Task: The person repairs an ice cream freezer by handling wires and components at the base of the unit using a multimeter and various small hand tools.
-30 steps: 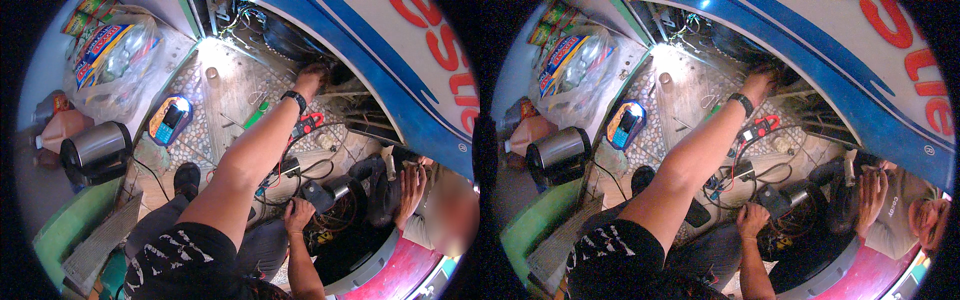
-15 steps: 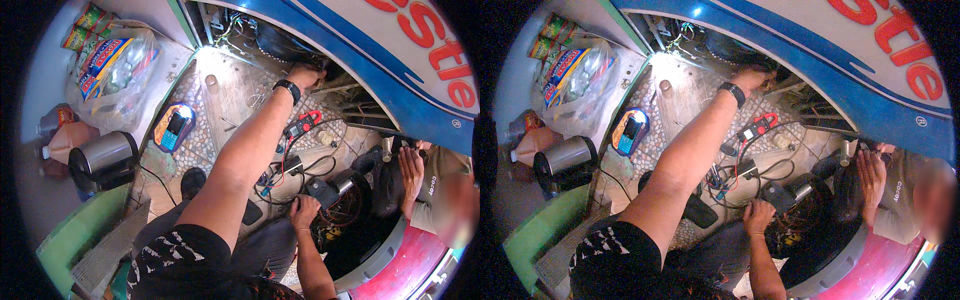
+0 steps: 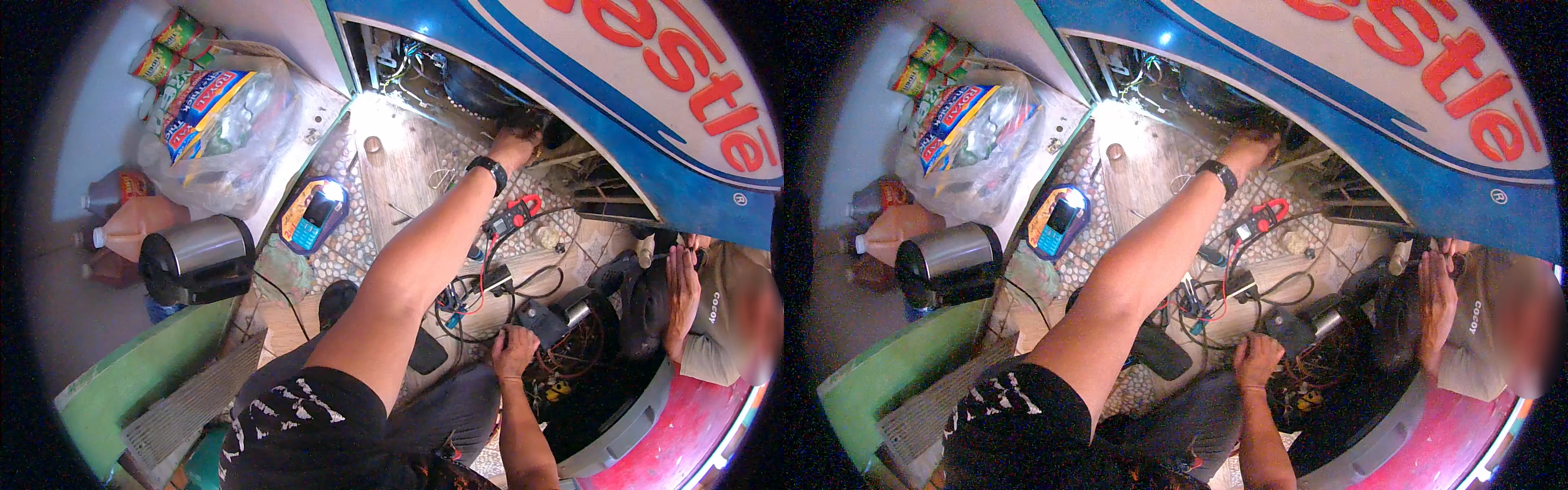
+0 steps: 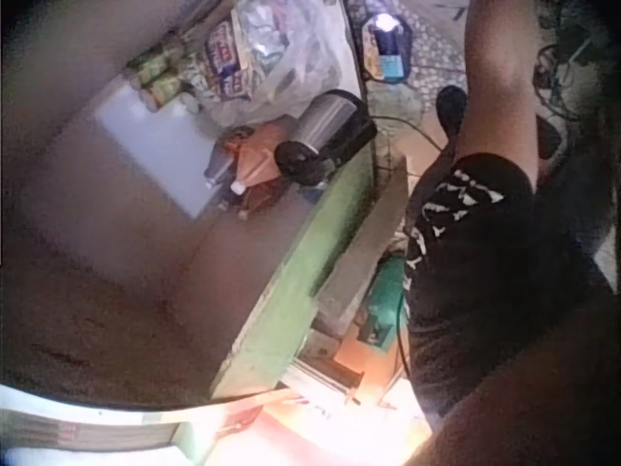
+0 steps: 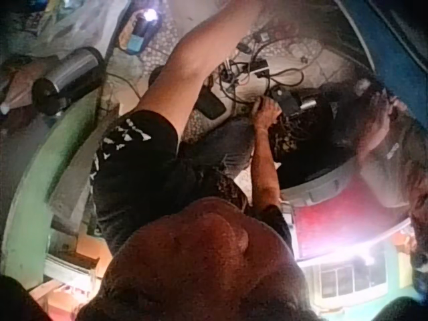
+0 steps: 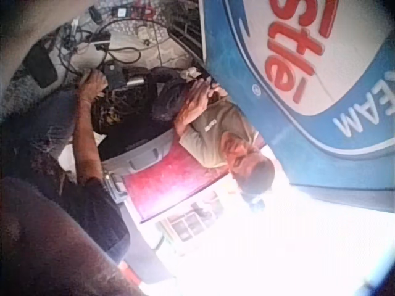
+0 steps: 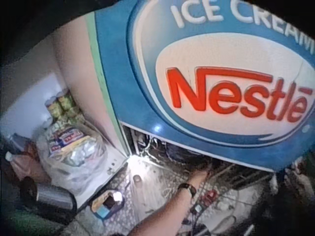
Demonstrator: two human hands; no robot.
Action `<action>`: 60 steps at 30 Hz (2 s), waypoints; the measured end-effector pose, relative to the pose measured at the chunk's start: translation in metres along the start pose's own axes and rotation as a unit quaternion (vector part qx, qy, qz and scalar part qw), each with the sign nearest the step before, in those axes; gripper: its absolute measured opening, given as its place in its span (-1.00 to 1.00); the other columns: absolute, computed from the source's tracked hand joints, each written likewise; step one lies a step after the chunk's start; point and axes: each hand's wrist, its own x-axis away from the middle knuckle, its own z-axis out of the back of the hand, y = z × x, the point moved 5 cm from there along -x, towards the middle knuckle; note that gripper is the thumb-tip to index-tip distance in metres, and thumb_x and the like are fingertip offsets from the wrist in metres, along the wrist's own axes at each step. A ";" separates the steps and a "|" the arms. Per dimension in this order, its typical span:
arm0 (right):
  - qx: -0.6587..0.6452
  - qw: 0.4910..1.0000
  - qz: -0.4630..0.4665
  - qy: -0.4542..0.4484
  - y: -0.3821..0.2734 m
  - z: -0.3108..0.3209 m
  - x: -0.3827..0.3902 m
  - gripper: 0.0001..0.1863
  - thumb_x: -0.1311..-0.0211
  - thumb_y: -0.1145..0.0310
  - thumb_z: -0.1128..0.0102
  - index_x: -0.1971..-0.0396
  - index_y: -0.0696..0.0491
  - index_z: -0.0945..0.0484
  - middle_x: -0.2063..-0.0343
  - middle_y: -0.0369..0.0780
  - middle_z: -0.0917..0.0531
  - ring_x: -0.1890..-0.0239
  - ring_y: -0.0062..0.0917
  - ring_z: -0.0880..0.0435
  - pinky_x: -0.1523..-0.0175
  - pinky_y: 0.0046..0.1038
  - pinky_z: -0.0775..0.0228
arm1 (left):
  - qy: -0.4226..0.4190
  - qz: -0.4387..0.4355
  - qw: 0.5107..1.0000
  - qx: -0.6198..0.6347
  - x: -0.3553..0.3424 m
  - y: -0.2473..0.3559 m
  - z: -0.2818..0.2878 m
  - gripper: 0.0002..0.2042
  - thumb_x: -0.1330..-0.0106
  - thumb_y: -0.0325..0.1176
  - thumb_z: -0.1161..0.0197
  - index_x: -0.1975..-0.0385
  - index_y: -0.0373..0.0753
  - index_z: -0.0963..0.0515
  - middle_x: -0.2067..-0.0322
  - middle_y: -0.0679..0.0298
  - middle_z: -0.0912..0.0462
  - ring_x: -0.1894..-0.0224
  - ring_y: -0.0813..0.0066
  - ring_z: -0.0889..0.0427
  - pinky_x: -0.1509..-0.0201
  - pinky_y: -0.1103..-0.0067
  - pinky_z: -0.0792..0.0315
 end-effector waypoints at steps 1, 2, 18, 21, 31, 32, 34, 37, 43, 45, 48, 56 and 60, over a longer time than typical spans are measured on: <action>-0.001 1.000 -0.002 0.004 0.001 0.001 0.001 -0.81 -0.06 0.36 -0.27 0.29 0.01 -0.58 0.33 -0.20 -0.59 0.16 -0.23 -0.53 -0.04 -0.15 -0.23 | 0.002 0.003 1.000 0.011 0.000 -0.005 -0.003 -0.80 -0.35 -0.30 -0.27 0.17 -0.29 -0.61 0.41 0.19 -0.69 0.47 0.40 -0.62 0.42 0.43 -0.47; 0.008 1.000 -0.013 0.007 0.006 0.002 0.005 -0.81 -0.06 0.36 -0.27 0.29 0.02 -0.57 0.34 -0.19 -0.59 0.17 -0.22 -0.52 -0.04 -0.15 -0.23 | -0.005 0.057 0.998 0.010 0.012 -0.005 -0.006 -0.80 -0.36 -0.29 -0.26 0.17 -0.28 -0.62 0.41 0.19 -0.69 0.46 0.42 -0.62 0.42 0.44 -0.47; 0.053 0.999 -0.011 0.001 0.008 0.004 0.007 -0.83 -0.11 0.38 -0.25 0.28 0.02 -0.55 0.33 -0.22 -0.57 0.17 -0.24 -0.50 -0.06 -0.18 -0.23 | 0.078 -0.023 0.996 -0.041 -0.014 0.031 0.175 -0.74 -0.38 -0.46 -0.21 -0.03 -0.26 -0.54 0.15 0.20 -0.64 0.23 0.37 -0.65 0.21 0.46 -0.62; 0.052 0.999 -0.005 -0.003 0.003 -0.001 0.008 -0.84 -0.12 0.37 -0.24 0.28 0.02 -0.55 0.32 -0.23 -0.59 0.17 -0.25 -0.51 -0.05 -0.19 -0.23 | 0.129 -0.026 0.975 0.180 0.005 0.060 0.179 -0.76 -0.41 -0.44 -0.21 -0.03 -0.33 -0.52 0.22 0.19 -0.65 0.30 0.40 -0.65 0.21 0.50 -0.60; 0.076 0.997 0.014 -0.004 -0.001 -0.006 0.005 -0.81 -0.10 0.31 -0.25 0.29 0.01 -0.55 0.36 -0.17 -0.56 0.19 -0.19 -0.50 0.00 -0.13 -0.22 | 0.103 -0.028 0.973 0.205 -0.011 0.057 0.193 -0.86 -0.37 -0.51 -0.17 0.12 -0.34 -0.54 0.26 0.16 -0.62 0.24 0.32 -0.64 0.16 0.41 -0.64; 0.075 0.997 0.018 -0.001 -0.003 -0.006 0.004 -0.81 -0.10 0.31 -0.25 0.29 0.01 -0.55 0.35 -0.17 -0.56 0.19 -0.19 -0.50 -0.01 -0.13 -0.22 | 0.103 -0.023 0.968 0.226 -0.014 0.051 0.197 -0.86 -0.37 -0.52 -0.15 0.12 -0.33 -0.53 0.26 0.16 -0.62 0.24 0.32 -0.64 0.15 0.40 -0.64; 0.070 0.997 0.018 0.010 -0.004 -0.005 0.004 -0.80 -0.10 0.31 -0.25 0.28 0.01 -0.55 0.35 -0.16 -0.56 0.18 -0.18 -0.50 -0.02 -0.13 -0.22 | 0.093 -0.014 0.960 0.265 -0.023 0.046 0.194 -0.85 -0.37 -0.55 -0.13 0.12 -0.29 -0.52 0.26 0.17 -0.61 0.25 0.32 -0.63 0.15 0.37 -0.65; 0.076 0.997 -0.002 -0.018 0.002 -0.010 0.006 -0.79 -0.10 0.31 -0.25 0.26 0.02 -0.55 0.34 -0.16 -0.57 0.17 -0.17 -0.50 -0.03 -0.12 -0.22 | 0.122 0.007 0.957 0.263 -0.018 0.047 0.188 -0.82 -0.36 -0.58 -0.08 0.09 -0.27 -0.51 0.23 0.18 -0.61 0.26 0.32 -0.62 0.14 0.33 -0.64; 0.078 0.997 0.000 -0.004 -0.002 -0.007 0.004 -0.86 -0.14 0.36 -0.23 0.29 0.02 -0.57 0.34 -0.20 -0.57 0.16 -0.22 -0.52 -0.05 -0.17 -0.21 | 0.197 -0.075 0.977 0.040 0.025 0.018 0.176 -0.72 -0.30 -0.44 -0.13 -0.01 -0.25 -0.46 0.18 0.06 -0.64 0.19 0.20 -0.65 0.11 0.36 -0.51; 0.087 0.996 -0.005 -0.002 0.004 -0.008 0.010 -0.83 -0.13 0.34 -0.24 0.28 0.02 -0.57 0.33 -0.18 -0.56 0.16 -0.20 -0.51 -0.04 -0.15 -0.22 | 0.169 -0.077 0.981 -0.051 0.051 0.008 0.162 -0.77 -0.27 -0.42 -0.13 0.11 -0.28 -0.53 0.31 0.03 -0.67 0.21 0.11 -0.64 0.10 0.34 -0.50; 0.076 0.997 0.000 -0.002 0.004 -0.007 0.010 -0.82 -0.14 0.31 -0.23 0.27 0.02 -0.57 0.31 -0.16 -0.55 0.15 -0.17 -0.50 -0.03 -0.13 -0.22 | 0.082 -0.081 0.979 -0.169 0.094 0.007 0.160 -0.78 -0.32 -0.44 -0.07 0.11 -0.32 -0.57 0.21 -0.02 -0.67 0.17 0.13 -0.65 0.06 0.35 -0.48; 0.082 0.997 0.006 0.007 0.003 -0.007 0.009 -0.86 -0.17 0.35 -0.22 0.29 0.03 -0.56 0.35 -0.20 -0.57 0.17 -0.22 -0.50 -0.02 -0.18 -0.21 | -0.099 -0.134 0.938 -0.305 0.202 -0.012 0.176 -0.79 -0.32 -0.40 -0.08 0.15 -0.28 -0.60 0.23 -0.01 -0.66 0.13 0.00 -0.64 0.03 0.26 -0.49; 0.067 0.998 0.015 0.013 0.001 -0.005 0.008 -0.86 -0.18 0.34 -0.22 0.29 0.03 -0.56 0.35 -0.20 -0.57 0.17 -0.21 -0.50 -0.02 -0.18 -0.21 | -0.106 -0.104 0.945 -0.292 0.225 -0.031 0.180 -0.79 -0.32 -0.40 -0.10 0.14 -0.27 -0.60 0.24 0.01 -0.67 0.17 0.03 -0.66 0.06 0.28 -0.50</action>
